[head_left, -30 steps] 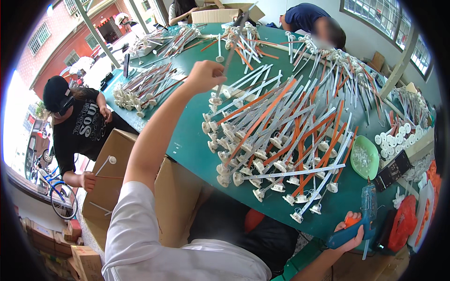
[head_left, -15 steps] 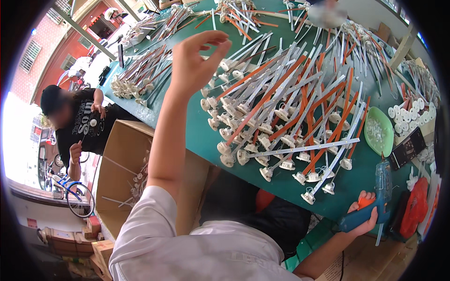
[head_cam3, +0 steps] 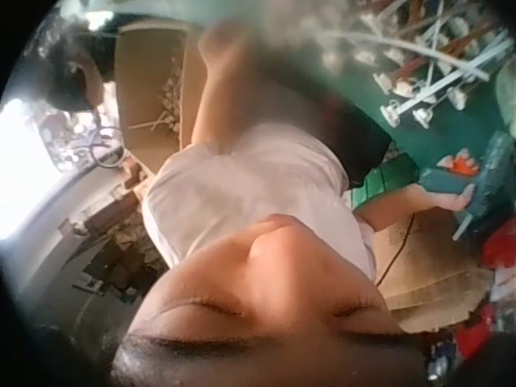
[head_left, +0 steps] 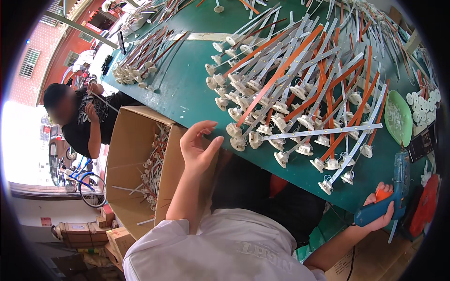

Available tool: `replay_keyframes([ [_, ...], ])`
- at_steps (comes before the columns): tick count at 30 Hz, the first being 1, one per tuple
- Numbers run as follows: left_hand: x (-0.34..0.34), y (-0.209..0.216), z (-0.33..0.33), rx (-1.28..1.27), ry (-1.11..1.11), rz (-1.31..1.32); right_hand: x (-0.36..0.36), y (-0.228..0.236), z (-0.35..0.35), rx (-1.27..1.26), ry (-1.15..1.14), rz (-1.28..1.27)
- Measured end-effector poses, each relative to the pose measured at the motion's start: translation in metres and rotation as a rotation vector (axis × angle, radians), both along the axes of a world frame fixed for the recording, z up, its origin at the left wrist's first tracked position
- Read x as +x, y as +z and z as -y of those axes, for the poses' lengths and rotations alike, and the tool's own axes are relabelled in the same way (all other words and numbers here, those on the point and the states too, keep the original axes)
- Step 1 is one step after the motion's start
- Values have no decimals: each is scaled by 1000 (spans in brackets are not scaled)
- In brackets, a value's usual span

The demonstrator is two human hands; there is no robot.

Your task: The person applies hot glue to plastic strips with a hot glue gun to attach small white components.

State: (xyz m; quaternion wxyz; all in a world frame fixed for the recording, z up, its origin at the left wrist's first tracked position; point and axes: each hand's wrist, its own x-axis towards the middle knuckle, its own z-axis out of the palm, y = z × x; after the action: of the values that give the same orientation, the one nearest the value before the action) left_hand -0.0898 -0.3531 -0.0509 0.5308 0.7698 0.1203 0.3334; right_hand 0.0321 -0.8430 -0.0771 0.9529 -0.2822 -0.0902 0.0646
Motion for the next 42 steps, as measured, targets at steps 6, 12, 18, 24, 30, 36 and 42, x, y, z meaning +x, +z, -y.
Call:
replay_keyframes([
  [6, -6, -10, 3, 261, -85, -25, 1, 2, -2, 23, 11, 32],
  [12, -9, 1, 18, 380, -54, -95, 2, 4, -2, 16, 34, 32],
  [18, 0, -3, 18, 450, 34, 3, 1, 7, -4, 25, 37, 14],
  [24, 8, 1, 1, 484, 7, -86, 2, 5, 0, 3, 39, 0],
  [30, 13, 4, 1, 483, -74, -124, 2, 3, 1, 2, 47, 18],
  [36, 12, 3, 4, 415, -63, -154, 3, 2, 0, 8, 38, 21],
  [42, 14, 11, 5, 488, -115, -199, 3, 1, 1, 6, 47, 17],
])
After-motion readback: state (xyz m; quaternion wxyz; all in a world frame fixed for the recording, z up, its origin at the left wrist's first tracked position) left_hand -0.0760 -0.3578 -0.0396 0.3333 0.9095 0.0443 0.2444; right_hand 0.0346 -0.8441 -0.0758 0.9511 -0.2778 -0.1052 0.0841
